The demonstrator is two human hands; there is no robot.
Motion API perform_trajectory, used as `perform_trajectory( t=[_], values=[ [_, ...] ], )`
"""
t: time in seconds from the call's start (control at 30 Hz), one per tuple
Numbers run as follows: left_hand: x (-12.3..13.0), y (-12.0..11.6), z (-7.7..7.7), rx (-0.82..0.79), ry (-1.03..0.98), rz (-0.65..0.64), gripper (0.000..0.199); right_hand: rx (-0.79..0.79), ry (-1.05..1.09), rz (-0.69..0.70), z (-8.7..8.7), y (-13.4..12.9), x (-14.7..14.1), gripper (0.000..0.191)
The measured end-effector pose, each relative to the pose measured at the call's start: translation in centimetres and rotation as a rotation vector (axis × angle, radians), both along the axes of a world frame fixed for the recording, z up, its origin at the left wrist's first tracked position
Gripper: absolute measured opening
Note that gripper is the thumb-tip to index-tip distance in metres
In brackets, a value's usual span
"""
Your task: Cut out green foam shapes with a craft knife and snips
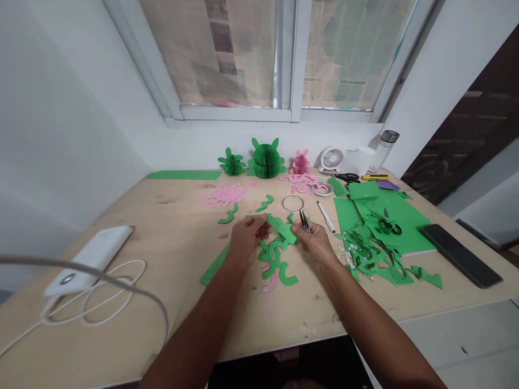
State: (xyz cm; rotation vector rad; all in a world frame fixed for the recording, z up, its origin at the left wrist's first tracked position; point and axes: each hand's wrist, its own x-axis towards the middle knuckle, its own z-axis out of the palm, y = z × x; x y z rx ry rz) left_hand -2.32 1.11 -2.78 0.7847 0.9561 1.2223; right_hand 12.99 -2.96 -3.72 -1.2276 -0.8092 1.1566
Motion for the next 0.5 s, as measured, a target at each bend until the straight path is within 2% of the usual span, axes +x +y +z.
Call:
perform_trajectory(
  t=[0.2, 0.37, 0.43, 0.5],
  values=[
    [-0.2, 0.0, 0.3, -0.018, -0.027, 0.024, 0.025, 0.019, 0.005, -0.048, -0.4, 0.3, 0.2, 0.034],
    [0.1, -0.2, 0.4, -0.042, 0.021, -0.183, 0.031, 0.041, -0.03, -0.041, -0.5, 0.3, 0.4, 0.034],
    [0.4, -0.2, -0.1, -0.025, 0.086, -0.247, 0.028, 0.048, -0.048, -0.037, -0.5, 0.3, 0.4, 0.034],
    [0.6, 0.0, -0.9, -0.008, 0.136, -0.252, 0.03, 0.051, -0.063, -0.035, -0.5, 0.3, 0.4, 0.034]
  ],
)
